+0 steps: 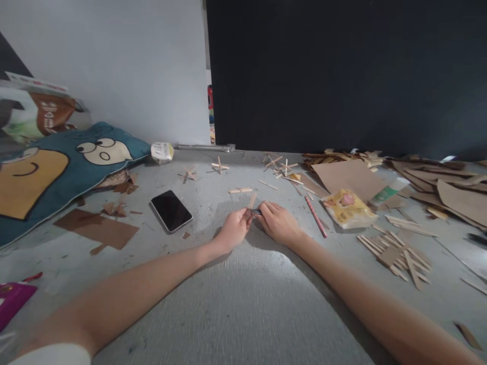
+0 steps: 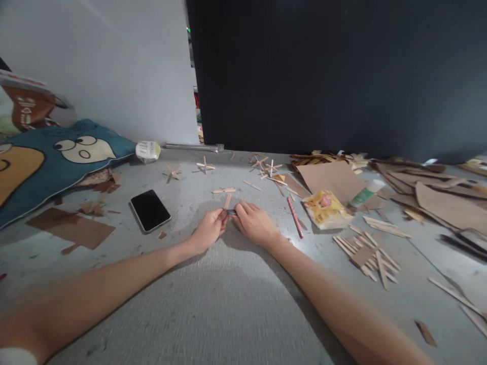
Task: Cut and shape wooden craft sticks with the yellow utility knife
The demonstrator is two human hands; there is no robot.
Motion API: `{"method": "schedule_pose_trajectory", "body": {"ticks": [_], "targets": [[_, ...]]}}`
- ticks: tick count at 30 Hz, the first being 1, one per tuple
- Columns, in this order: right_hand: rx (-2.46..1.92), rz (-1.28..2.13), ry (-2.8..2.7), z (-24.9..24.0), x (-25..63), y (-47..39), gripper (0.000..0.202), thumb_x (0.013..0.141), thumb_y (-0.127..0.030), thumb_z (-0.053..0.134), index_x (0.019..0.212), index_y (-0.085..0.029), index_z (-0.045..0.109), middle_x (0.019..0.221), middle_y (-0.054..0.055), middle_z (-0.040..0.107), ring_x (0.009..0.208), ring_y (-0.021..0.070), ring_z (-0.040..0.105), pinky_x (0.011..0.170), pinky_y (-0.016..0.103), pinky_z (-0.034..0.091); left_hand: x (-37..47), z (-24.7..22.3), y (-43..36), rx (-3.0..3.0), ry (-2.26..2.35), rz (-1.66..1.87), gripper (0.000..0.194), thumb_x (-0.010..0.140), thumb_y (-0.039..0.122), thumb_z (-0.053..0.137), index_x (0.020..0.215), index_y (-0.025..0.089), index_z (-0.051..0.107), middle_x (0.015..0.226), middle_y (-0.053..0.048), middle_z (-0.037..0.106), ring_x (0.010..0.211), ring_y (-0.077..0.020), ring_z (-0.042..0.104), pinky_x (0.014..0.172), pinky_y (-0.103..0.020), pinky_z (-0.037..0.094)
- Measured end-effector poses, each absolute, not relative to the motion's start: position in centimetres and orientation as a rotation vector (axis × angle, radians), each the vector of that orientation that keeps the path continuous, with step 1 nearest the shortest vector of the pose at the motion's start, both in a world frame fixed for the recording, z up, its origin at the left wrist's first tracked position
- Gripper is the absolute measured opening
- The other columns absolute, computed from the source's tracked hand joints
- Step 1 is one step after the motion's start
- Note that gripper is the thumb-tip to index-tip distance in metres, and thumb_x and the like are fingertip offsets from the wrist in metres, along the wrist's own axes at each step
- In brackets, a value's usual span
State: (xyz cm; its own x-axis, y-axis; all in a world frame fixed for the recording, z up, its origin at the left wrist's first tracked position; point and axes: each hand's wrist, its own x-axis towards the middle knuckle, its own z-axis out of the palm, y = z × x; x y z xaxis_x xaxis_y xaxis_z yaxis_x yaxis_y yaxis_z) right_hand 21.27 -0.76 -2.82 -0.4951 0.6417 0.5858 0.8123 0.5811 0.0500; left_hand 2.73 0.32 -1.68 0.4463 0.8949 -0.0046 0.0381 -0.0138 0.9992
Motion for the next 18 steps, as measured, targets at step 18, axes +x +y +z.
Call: {"method": "schedule_pose_trajectory", "body": {"ticks": [18], "targets": [[-1.086,-0.394,-2.268,-2.41,21.17,-1.14,0.044,0.115,-0.035,0.019,0.093,-0.022,0.054,0.084,0.007,0.063,0.075,0.0229,0.058,0.070,0.033,0.044,2.81,-2.02,0.20,1.473,0.877,0.837,0.033,0.102,0.037,0.047,0.074,0.021,0.045,0.065,0.005,0.039,0.058,-0.0110,0.035,0.053,-0.023,0.030]]}}
